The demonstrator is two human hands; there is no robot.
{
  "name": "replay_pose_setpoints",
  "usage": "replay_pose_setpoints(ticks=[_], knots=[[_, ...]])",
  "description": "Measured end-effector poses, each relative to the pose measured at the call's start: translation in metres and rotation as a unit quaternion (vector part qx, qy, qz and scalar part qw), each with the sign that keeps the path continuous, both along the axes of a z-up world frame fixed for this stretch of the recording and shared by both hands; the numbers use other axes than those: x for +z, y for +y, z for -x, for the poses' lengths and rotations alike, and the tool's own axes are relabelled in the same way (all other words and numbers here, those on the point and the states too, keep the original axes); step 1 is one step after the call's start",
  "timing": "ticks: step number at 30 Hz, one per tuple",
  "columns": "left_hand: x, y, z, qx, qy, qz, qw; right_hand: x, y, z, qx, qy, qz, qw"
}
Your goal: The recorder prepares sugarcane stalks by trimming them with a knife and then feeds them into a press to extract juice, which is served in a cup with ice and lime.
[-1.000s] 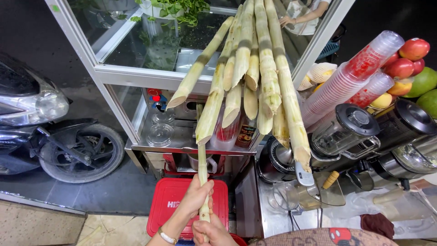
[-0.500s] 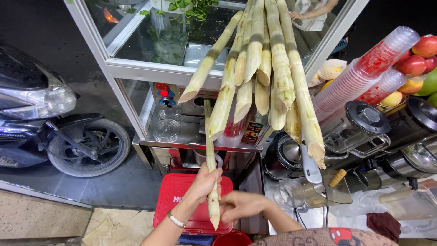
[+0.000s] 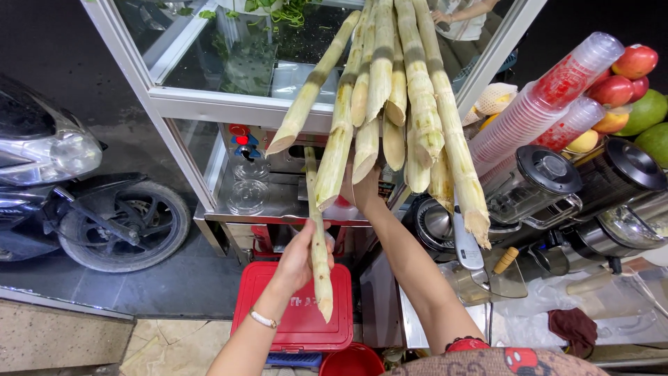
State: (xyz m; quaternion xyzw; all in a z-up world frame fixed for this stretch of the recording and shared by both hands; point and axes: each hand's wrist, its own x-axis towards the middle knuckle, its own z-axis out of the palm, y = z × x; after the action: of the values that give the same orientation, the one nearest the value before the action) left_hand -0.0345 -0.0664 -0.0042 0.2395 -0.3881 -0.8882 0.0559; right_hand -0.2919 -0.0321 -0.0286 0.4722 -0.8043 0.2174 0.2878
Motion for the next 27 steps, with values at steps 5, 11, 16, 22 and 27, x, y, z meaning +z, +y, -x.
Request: replay_pose_setpoints(ticks=[5, 11, 16, 22, 27], knots=[[-0.158, -0.013, 0.045, 0.104, 0.032, 0.032, 0.994, 0.055, 0.057, -0.072, -0.031, -0.183, -0.026, 0.982], [-0.167, 0.020, 0.053, 0.186, -0.013, 0.161, 0.969, -0.023, 0.160, -0.090, -0.084, -0.330, 0.174, 0.924], [-0.180, 0.034, 0.059, 0.160, 0.150, 0.219, 0.951, -0.067, 0.232, -0.091, -0.098, -0.450, 0.264, 0.847], [-0.138, 0.032, 0.042, 0.224, 0.082, 0.432, 0.870, -0.060, 0.291, -0.090, -0.166, -0.551, 0.358, 0.736], [-0.204, -0.044, 0.047, 0.274, 0.131, 0.015, 0.953, -0.062, 0.342, -0.068, 0.001, -0.691, 0.448, 0.567]])
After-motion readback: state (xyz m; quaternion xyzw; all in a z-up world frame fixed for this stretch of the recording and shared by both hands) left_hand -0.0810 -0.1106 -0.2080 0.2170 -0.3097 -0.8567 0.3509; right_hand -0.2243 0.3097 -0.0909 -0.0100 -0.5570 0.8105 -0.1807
